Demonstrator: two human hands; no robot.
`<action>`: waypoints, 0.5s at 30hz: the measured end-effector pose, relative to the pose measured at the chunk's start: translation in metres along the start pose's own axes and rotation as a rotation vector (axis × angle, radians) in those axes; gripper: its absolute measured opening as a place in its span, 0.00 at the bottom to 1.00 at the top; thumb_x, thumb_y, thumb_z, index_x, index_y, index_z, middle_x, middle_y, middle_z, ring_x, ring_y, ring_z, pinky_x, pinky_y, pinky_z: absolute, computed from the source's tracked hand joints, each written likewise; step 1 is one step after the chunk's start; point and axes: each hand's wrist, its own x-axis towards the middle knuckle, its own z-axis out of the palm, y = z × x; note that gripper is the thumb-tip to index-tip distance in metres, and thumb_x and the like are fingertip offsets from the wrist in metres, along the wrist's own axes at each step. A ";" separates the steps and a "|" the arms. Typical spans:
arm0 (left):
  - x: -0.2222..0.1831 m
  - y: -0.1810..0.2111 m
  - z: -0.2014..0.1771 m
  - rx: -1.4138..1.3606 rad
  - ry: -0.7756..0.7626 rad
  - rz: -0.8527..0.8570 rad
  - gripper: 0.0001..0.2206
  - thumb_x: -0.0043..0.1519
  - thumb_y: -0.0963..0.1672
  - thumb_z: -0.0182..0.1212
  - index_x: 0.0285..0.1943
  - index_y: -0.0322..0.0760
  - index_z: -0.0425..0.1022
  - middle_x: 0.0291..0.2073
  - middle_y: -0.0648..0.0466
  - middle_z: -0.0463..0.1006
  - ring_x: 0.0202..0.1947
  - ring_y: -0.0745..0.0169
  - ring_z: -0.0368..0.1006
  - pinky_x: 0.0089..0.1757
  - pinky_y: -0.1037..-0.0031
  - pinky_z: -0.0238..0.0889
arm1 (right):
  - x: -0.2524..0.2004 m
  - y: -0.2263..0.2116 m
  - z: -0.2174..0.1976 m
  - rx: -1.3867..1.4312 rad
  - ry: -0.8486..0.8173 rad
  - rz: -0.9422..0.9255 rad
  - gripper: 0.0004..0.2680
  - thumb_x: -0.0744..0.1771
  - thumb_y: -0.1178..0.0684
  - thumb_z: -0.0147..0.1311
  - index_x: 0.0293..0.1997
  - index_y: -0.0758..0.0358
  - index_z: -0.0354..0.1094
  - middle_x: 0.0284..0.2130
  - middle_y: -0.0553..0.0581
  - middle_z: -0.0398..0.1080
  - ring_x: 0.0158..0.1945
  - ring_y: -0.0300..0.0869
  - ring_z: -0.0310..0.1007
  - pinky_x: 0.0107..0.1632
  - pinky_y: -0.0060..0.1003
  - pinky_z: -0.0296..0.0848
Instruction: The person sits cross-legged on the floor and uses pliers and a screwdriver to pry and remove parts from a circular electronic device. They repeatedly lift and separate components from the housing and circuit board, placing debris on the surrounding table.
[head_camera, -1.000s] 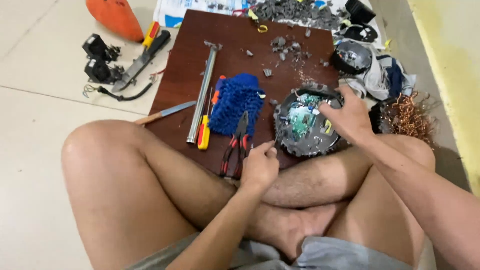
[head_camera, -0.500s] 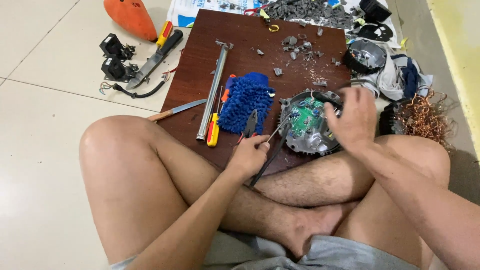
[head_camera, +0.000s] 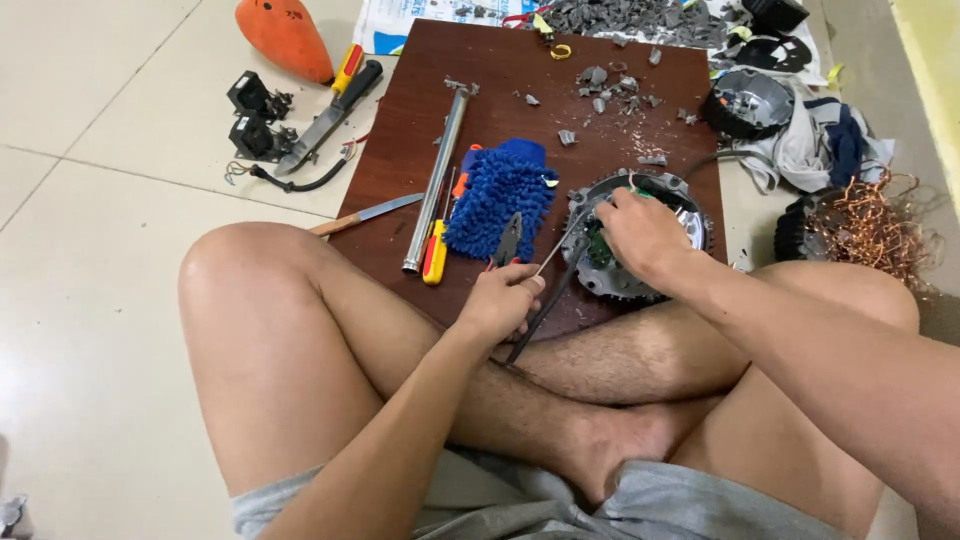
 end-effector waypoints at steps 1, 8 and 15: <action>0.004 -0.004 0.001 0.006 -0.002 0.001 0.19 0.63 0.47 0.61 0.64 0.44 0.80 0.30 0.51 0.85 0.17 0.63 0.77 0.24 0.71 0.73 | 0.000 -0.003 -0.005 0.003 0.002 0.005 0.08 0.68 0.52 0.59 0.51 0.59 0.72 0.42 0.58 0.69 0.40 0.52 0.80 0.39 0.42 0.81; 0.004 -0.005 0.003 -0.005 -0.021 0.009 0.20 0.61 0.45 0.62 0.63 0.43 0.80 0.30 0.50 0.85 0.16 0.65 0.76 0.22 0.73 0.73 | 0.017 0.006 -0.014 0.154 -0.168 0.101 0.12 0.68 0.52 0.58 0.57 0.61 0.70 0.46 0.65 0.69 0.43 0.58 0.80 0.40 0.50 0.83; -0.011 0.008 -0.006 -0.029 -0.003 -0.029 0.19 0.61 0.45 0.62 0.62 0.41 0.81 0.29 0.51 0.84 0.16 0.63 0.76 0.20 0.71 0.73 | 0.027 0.003 -0.024 0.326 -0.301 0.180 0.13 0.69 0.54 0.53 0.61 0.58 0.70 0.51 0.67 0.71 0.47 0.67 0.79 0.44 0.61 0.82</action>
